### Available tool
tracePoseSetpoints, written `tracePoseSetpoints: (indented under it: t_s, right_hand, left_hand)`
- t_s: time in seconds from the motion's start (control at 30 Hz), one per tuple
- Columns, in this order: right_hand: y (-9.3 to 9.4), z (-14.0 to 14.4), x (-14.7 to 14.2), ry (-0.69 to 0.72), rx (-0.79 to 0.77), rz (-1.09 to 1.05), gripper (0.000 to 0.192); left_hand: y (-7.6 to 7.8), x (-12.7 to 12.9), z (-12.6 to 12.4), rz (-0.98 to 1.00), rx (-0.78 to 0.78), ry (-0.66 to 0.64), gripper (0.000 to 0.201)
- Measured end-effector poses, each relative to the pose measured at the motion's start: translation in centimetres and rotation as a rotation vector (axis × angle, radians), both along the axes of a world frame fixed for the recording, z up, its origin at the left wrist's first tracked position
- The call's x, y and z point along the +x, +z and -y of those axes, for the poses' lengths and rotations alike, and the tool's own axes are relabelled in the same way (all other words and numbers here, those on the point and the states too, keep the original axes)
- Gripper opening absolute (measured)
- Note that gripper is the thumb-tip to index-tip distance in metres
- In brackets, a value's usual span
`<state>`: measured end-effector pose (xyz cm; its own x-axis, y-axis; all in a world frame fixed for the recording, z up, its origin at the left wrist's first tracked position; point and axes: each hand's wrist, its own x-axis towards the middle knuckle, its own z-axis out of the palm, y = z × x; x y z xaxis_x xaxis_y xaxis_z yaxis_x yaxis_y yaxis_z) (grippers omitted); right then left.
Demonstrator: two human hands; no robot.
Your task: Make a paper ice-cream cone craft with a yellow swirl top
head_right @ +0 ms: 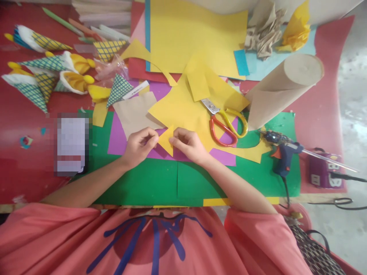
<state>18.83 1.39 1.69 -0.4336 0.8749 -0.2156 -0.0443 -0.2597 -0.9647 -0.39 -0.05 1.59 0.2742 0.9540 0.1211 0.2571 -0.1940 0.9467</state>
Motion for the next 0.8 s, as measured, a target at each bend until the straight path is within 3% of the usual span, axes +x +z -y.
tracePoseSetpoints:
  t_s: [0.17,0.27,0.8]
  right_hand:
    - [0.0,-0.2,0.0,-0.021,-0.063,-0.042,0.039]
    - [-0.1,-0.3,0.1,-0.032,-0.076,-0.065,0.038]
    - [0.0,-0.2,0.2,0.017,-0.081,-0.05,0.037]
  left_hand:
    - [-0.8,0.0,0.1,0.066,0.007,0.009,0.014]
    - [-1.3,0.0,0.2,0.138,0.074,-0.007,0.027]
    - [-1.1,-0.2,0.4,0.021,0.087,-0.036,0.022]
